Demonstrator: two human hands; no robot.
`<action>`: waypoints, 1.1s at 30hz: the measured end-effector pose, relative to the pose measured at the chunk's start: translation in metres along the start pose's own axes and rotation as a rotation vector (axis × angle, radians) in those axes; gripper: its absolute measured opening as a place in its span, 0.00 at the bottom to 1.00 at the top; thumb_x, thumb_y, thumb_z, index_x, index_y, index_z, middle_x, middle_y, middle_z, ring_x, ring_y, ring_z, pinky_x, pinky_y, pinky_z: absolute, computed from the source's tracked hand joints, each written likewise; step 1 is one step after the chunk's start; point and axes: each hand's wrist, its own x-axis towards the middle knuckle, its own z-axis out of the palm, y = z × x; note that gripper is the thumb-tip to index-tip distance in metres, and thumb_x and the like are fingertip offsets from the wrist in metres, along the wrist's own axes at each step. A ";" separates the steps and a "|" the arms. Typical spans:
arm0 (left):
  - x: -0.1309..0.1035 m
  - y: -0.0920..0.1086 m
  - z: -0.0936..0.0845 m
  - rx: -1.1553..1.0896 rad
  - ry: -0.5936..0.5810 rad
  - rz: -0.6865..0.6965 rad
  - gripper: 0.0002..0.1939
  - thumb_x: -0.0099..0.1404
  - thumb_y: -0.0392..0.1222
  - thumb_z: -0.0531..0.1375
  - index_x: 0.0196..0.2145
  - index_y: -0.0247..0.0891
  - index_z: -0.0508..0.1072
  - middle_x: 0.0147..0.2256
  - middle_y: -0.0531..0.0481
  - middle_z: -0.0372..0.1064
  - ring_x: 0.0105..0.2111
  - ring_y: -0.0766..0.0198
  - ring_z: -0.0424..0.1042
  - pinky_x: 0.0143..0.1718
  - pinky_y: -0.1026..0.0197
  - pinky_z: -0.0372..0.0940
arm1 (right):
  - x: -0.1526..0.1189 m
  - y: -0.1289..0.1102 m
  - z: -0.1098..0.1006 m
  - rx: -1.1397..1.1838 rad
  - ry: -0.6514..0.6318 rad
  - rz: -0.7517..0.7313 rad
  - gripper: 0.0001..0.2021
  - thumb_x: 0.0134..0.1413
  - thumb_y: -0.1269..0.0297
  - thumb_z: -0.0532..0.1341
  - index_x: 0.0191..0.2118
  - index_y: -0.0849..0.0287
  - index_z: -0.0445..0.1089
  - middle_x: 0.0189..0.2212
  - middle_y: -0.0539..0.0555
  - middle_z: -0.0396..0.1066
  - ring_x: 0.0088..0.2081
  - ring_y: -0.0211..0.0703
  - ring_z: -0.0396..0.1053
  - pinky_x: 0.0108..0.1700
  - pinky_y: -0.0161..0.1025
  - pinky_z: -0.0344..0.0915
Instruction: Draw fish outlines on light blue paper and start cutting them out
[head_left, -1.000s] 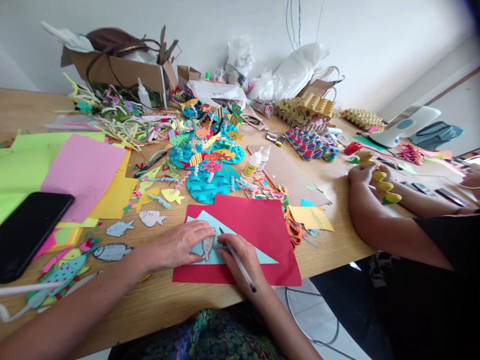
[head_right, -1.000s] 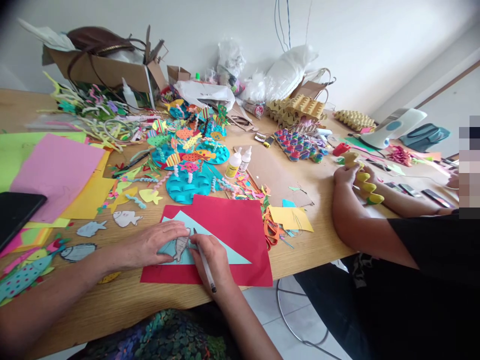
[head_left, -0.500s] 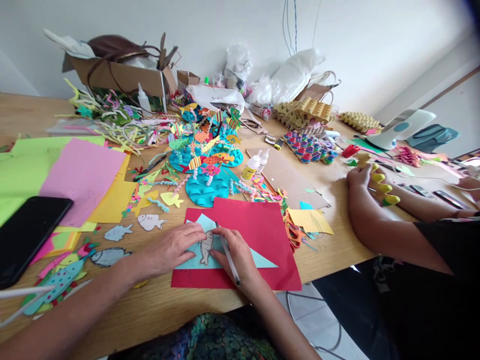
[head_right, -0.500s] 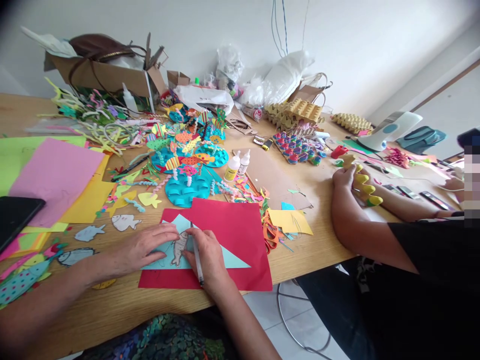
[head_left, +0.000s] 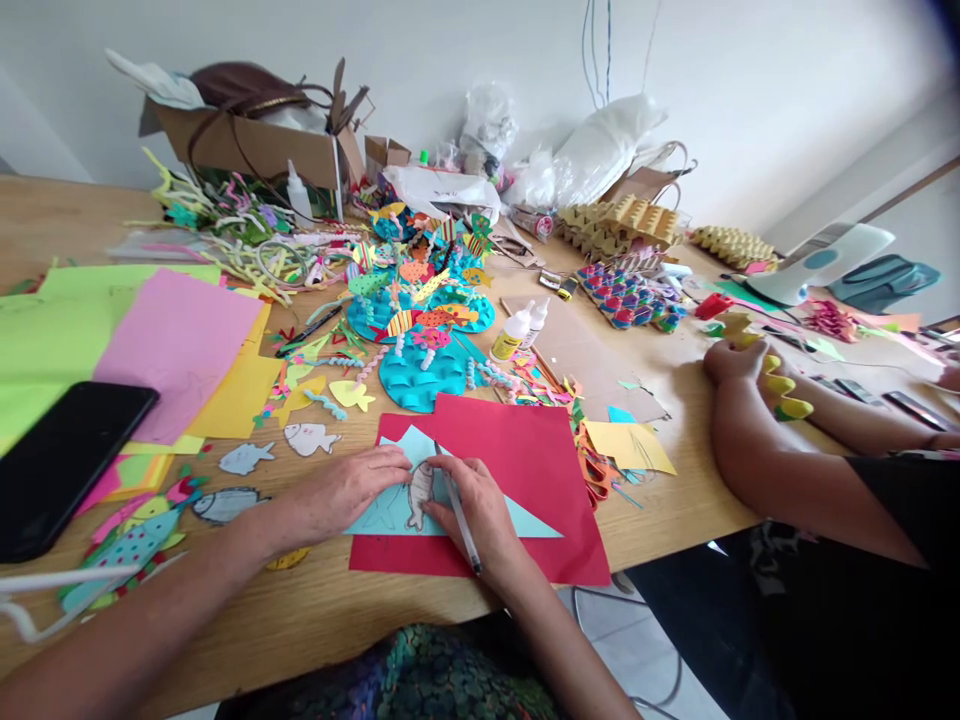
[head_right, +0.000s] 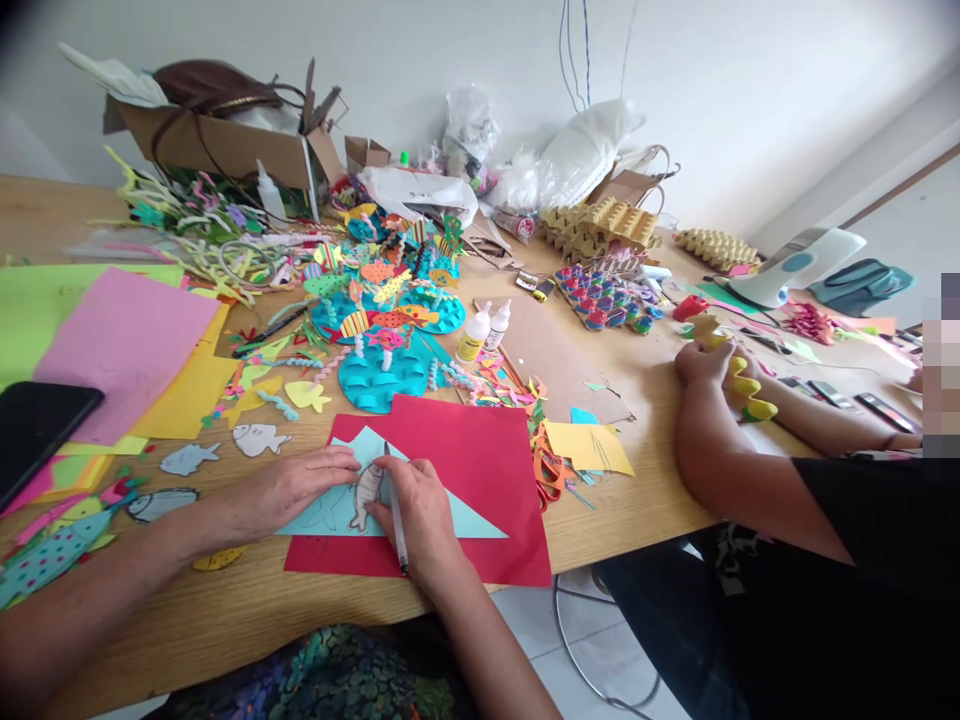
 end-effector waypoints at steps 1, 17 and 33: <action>-0.001 -0.001 0.000 -0.007 -0.004 -0.006 0.19 0.65 0.29 0.45 0.47 0.37 0.70 0.50 0.45 0.68 0.52 0.61 0.64 0.55 0.55 0.59 | 0.000 0.000 0.000 0.002 0.003 -0.004 0.23 0.40 0.74 0.69 0.46 0.59 0.68 0.36 0.57 0.73 0.39 0.48 0.67 0.41 0.40 0.66; -0.002 -0.005 0.000 -0.048 -0.076 -0.048 0.19 0.65 0.28 0.47 0.48 0.39 0.71 0.53 0.46 0.65 0.55 0.61 0.61 0.57 0.53 0.56 | -0.002 0.000 -0.001 0.017 0.000 -0.022 0.22 0.42 0.74 0.68 0.46 0.57 0.68 0.37 0.56 0.73 0.39 0.48 0.67 0.41 0.40 0.65; 0.001 -0.008 -0.010 -0.057 -0.129 0.030 0.23 0.63 0.24 0.46 0.49 0.41 0.71 0.53 0.46 0.66 0.56 0.60 0.61 0.56 0.52 0.57 | -0.002 -0.001 -0.001 0.002 -0.002 -0.016 0.21 0.43 0.74 0.67 0.46 0.58 0.68 0.37 0.57 0.73 0.39 0.47 0.67 0.41 0.40 0.65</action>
